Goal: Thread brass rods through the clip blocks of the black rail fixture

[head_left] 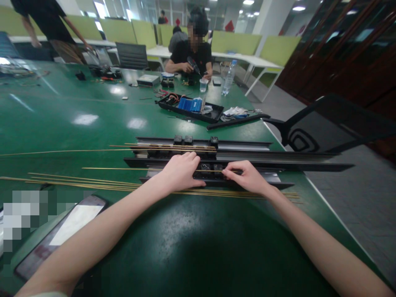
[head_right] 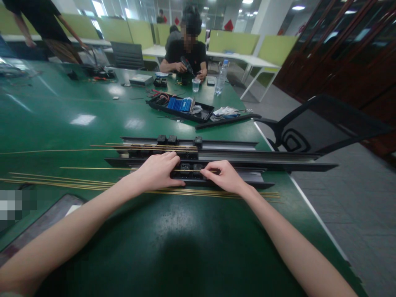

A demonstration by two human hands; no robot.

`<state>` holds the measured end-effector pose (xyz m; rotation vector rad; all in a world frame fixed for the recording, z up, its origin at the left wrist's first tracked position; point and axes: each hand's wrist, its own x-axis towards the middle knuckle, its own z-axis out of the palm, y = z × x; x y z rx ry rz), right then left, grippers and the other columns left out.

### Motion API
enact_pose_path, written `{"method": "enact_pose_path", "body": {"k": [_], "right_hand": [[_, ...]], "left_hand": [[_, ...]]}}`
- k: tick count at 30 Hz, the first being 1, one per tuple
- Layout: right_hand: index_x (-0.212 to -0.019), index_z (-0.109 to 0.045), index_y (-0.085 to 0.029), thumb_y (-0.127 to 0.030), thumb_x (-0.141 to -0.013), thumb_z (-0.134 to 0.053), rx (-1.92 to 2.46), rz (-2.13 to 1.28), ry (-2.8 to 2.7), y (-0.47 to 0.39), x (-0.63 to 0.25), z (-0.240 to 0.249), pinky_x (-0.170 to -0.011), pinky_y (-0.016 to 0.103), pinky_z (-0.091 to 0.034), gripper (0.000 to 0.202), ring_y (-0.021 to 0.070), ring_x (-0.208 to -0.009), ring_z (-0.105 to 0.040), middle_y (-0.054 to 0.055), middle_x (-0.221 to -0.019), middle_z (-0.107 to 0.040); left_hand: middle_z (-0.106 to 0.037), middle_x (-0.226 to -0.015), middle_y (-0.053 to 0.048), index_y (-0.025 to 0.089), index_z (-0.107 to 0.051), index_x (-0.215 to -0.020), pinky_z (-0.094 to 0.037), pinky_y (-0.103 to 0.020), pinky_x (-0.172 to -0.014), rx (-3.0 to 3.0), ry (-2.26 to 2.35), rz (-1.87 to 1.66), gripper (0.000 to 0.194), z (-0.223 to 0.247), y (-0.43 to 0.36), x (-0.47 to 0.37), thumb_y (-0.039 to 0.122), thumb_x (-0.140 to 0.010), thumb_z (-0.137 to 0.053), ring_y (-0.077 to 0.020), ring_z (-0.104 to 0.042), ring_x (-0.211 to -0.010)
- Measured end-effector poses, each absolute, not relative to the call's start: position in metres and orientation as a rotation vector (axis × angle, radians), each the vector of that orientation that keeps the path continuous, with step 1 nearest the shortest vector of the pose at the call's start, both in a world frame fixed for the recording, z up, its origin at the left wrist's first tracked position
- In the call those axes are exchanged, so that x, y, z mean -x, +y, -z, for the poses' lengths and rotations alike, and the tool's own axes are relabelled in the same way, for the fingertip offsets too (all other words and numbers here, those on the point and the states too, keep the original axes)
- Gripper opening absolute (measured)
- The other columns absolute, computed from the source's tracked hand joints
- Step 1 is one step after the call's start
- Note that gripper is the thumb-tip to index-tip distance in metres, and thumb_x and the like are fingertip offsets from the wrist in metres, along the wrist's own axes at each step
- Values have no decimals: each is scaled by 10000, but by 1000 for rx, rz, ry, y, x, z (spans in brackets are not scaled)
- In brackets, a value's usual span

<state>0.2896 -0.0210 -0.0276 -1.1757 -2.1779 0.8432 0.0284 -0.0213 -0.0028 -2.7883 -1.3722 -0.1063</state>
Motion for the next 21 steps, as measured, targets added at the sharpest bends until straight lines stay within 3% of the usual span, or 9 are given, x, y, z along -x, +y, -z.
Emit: {"method": "enact_pose_path", "body": {"k": [21], "right_hand": [[-740,-704,-176,-426,-935,-589,1193,-848,-2183,-24,-301,28,-657,283,-447,337,172,-681,-626,28,-714,-704]], "left_hand": [[-651,-1081,-110,171,-577,-996,-512,-376,-793,2802,-1386,95,511,-2,-23,-30,629,-792,-670,-288,-633,-1038]]}}
